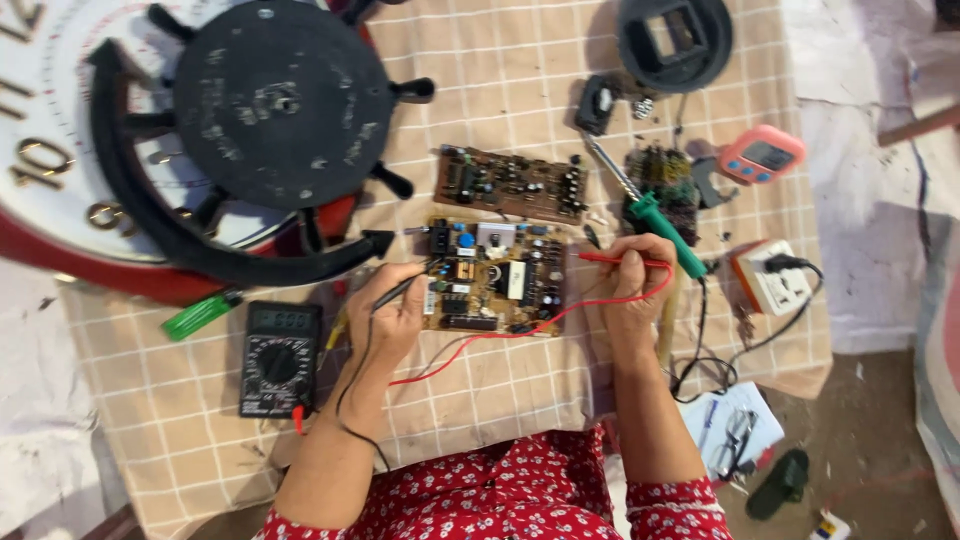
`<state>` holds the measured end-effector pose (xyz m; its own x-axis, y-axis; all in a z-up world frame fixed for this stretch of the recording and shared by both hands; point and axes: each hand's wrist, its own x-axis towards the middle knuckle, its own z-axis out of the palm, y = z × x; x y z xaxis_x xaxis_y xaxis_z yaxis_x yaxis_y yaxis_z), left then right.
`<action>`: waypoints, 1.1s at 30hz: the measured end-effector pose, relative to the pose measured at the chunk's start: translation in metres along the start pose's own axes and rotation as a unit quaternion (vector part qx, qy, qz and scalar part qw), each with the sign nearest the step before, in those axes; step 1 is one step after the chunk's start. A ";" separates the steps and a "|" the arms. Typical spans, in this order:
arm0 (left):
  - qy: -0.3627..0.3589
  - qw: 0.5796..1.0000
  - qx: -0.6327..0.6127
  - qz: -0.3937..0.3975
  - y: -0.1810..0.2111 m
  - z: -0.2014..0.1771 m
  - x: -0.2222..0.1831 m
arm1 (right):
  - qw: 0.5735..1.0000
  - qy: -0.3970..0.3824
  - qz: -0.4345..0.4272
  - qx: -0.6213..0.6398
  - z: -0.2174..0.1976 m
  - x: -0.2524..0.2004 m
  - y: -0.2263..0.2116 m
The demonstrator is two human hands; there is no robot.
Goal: Testing and repairing electronic circuit boards using a multimeter and soldering iron on a workbench.
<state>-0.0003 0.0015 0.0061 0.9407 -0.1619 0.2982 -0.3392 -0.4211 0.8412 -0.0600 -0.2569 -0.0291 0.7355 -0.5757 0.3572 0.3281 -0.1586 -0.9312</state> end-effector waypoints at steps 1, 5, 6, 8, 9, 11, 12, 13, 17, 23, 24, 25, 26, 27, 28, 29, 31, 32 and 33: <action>0.002 1.000 0.010 -0.004 -0.001 0.000 -0.001 | 1.000 0.002 -0.006 0.007 0.002 0.000 -0.003; 0.000 1.000 0.028 -0.002 -0.004 0.005 -0.004 | 1.000 0.015 -0.003 0.020 0.009 0.001 -0.007; 0.004 1.000 0.028 -0.001 -0.005 0.006 -0.004 | 0.999 0.012 -0.006 0.029 0.009 0.001 -0.005; 0.006 1.000 0.028 0.001 -0.006 0.007 -0.004 | 0.999 0.010 -0.010 0.037 0.009 -0.001 0.002; 0.006 1.000 0.030 0.000 -0.005 0.007 -0.004 | 0.999 0.005 -0.011 0.039 0.008 -0.002 0.007; 0.006 1.000 0.030 -0.001 -0.005 0.008 -0.004 | 0.999 0.001 -0.013 0.039 0.008 -0.003 0.008; 0.005 0.999 0.031 -0.001 -0.005 0.008 -0.004 | 0.999 0.010 0.005 0.045 0.010 -0.004 0.005; 0.005 0.999 0.032 -0.002 -0.006 0.007 -0.004 | 0.998 0.020 0.024 0.051 0.012 -0.005 0.002; 0.001 1.000 0.031 -0.004 -0.007 0.007 -0.005 | 0.999 0.001 0.036 0.031 0.008 -0.004 0.005; -0.003 0.999 0.038 -0.027 -0.011 0.012 -0.004 | 0.994 0.021 0.061 0.093 0.005 -0.004 0.007; 0.006 0.999 0.030 -0.021 -0.017 0.016 -0.008 | 0.998 0.021 0.057 0.005 0.011 -0.001 -0.007; 0.015 1.000 0.021 -0.016 -0.024 0.017 -0.011 | 0.995 0.021 0.050 -0.083 0.018 0.000 -0.022; 0.034 0.999 0.034 -0.023 -0.017 0.015 -0.011 | 0.996 0.001 0.051 -0.069 0.018 -0.003 -0.022; 0.061 0.998 -0.021 -0.011 -0.011 0.012 -0.010 | 0.995 -0.009 0.049 -0.091 0.019 -0.004 -0.021; 0.086 0.993 -0.082 0.009 -0.005 0.013 -0.006 | 0.992 -0.014 0.041 -0.115 0.016 -0.002 -0.021; 0.104 0.992 -0.074 0.009 -0.010 0.012 -0.009 | 0.993 -0.030 0.035 -0.105 0.021 -0.003 -0.024; 0.087 0.995 -0.048 -0.001 -0.019 0.016 -0.012 | 0.998 -0.009 0.056 -0.035 0.025 -0.004 -0.031; 0.098 0.994 -0.047 -0.002 -0.007 0.004 -0.010 | 0.998 -0.018 0.051 -0.033 0.024 -0.003 -0.038; 0.080 0.995 -0.052 -0.009 0.005 -0.008 -0.008 | 0.998 -0.028 0.049 -0.036 0.023 -0.001 -0.044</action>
<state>-0.0093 0.0074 0.0116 0.9394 -0.0079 0.3427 -0.3262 -0.3271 0.8869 -0.0615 -0.2306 0.0136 0.7944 -0.5461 0.2660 0.2112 -0.1624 -0.9639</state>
